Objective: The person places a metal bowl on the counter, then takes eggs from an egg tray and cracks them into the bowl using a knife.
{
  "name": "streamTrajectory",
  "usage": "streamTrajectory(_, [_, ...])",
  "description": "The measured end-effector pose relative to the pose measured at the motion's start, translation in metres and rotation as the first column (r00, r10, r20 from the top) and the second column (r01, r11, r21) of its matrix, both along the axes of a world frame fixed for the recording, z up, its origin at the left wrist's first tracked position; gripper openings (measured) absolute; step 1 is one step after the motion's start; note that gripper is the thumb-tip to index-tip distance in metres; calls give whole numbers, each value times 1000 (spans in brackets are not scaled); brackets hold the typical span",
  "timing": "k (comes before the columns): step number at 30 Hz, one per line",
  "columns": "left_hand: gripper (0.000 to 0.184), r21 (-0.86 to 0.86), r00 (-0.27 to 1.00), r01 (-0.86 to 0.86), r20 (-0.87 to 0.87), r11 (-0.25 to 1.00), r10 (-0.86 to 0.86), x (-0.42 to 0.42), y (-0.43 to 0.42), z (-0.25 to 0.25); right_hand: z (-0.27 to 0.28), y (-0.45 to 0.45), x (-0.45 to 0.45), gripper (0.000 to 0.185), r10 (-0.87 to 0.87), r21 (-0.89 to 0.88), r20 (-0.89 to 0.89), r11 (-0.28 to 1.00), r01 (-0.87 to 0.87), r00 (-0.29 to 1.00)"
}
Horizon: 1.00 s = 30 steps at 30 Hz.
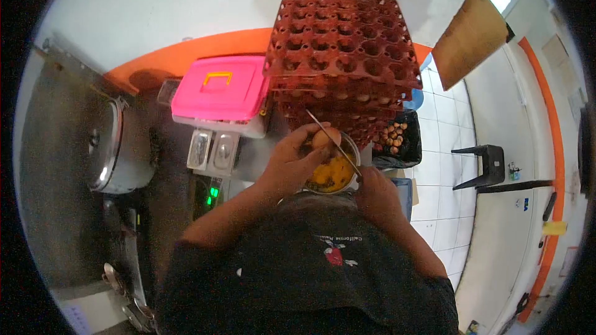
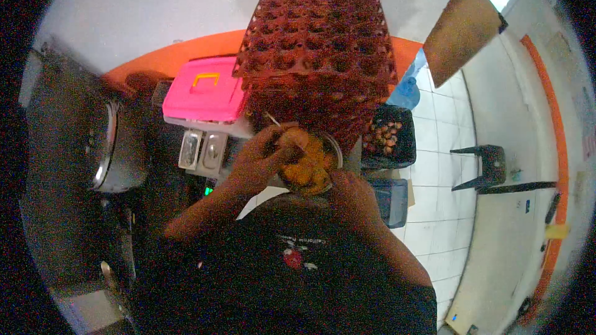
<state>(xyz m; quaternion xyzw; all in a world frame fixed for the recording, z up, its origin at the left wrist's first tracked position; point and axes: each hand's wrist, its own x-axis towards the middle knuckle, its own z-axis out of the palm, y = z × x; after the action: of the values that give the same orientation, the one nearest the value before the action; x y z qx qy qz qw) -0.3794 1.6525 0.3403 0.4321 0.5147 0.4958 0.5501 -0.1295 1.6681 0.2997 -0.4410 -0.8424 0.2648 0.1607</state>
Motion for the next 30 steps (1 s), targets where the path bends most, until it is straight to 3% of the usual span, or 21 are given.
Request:
streamTrajectory(3, [47, -82, 990, -38, -140, 996, 26, -10, -3, -18, 6, -1, -13, 24, -55, -122, 37, 991, 59, 998])
streamTrajectory(5, [46, -26, 993, -45, -107, 999, 42, -11, -9, -17, 34, -5, -22, 26, -146, -263, 42, 953, 152, 988])
streamTrajectory(8, [45, -8, 995, -48, -83, 999, 47, -13, -13, -25, 28, -7, -24, 30, -121, -180, 17, 976, 122, 992])
streamTrajectory(11, [46, -57, 998, -57, -11, 997, 57, -13, -13, -33, 4, -5, -28, 33, 30, -19, 53, 999, -29, 998])
streamTrajectory(14, [46, -44, 999, -48, -4, 998, 47, -15, -12, -31, 20, -6, -29, 38, -123, -232, 115, 962, 147, 986])
streamTrajectory(17, [47, -18, 1000, 15, -24, 1000, -16, -14, -12, -42, 27, 3, -27, 42, -72, -41, -204, 997, 64, 976])
streamTrajectory(20, [49, 20, 986, 134, -106, 991, -131, -15, -12, -46, 36, 17, -41, 50, -51, -65, -379, 997, 29, 924])
streamTrajectory(24, [52, -36, 899, 178, -400, 983, -177, -19, -16, -53, 23, 26, -41, 74, -14, -150, -305, 988, -34, 952])
streamTrajectory(27, [50, -75, 983, 82, -157, 994, -93, -10, -14, -58, 14, 28, -41, 78, -63, -197, -238, 980, 15, 969])
streamTrajectory(30, [47, -50, 923, 80, -373, 995, -93, -8, -12, -58, 7, 30, -44, 81, -88, -215, -242, 976, 35, 966])
